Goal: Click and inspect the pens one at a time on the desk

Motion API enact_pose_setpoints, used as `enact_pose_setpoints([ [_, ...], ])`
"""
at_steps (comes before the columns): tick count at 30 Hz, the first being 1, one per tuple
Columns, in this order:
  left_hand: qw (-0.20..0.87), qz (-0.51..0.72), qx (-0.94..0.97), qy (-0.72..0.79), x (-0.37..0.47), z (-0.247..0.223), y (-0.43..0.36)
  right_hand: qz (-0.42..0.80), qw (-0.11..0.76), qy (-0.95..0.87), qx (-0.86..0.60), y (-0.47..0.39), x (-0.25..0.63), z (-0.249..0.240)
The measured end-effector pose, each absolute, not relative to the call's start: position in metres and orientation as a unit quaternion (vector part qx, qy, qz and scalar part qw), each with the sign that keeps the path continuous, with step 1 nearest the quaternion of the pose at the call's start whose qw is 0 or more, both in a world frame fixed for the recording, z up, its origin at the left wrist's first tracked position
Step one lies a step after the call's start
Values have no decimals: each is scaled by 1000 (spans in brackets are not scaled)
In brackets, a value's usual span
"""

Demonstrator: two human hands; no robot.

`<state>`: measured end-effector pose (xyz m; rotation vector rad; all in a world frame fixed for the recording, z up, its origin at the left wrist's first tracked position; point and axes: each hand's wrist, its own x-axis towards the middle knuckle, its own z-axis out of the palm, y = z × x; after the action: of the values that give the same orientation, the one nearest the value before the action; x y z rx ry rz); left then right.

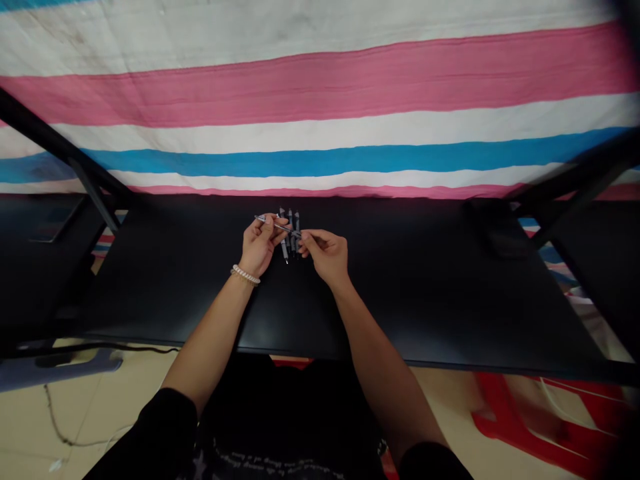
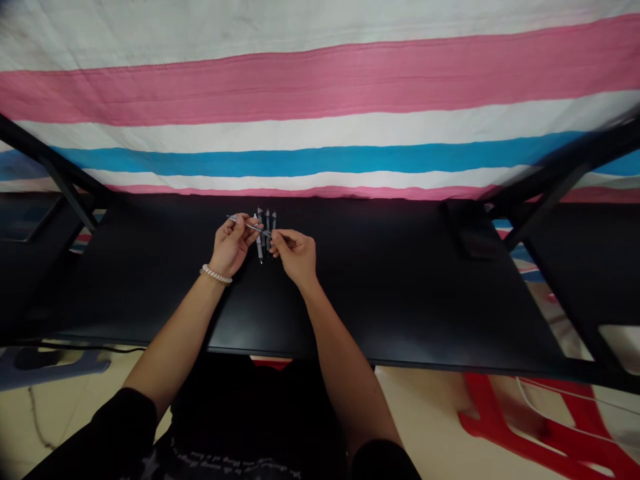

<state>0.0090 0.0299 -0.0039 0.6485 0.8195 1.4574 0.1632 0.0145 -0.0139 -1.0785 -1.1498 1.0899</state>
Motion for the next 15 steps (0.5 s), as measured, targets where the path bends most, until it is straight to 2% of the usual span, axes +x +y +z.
enact_pose_setpoints([
  [6, 555, 700, 194, 406, 0, -3, 38, 432, 598, -484, -470, 12, 165, -10],
  [11, 595, 667, 235, 381, 8, -2, 31, 436, 592, -496, -461, 9, 161, -13],
  [15, 618, 641, 262, 372, 18, -1, 24, 389, 601, -503, -484, 7, 161, -17],
])
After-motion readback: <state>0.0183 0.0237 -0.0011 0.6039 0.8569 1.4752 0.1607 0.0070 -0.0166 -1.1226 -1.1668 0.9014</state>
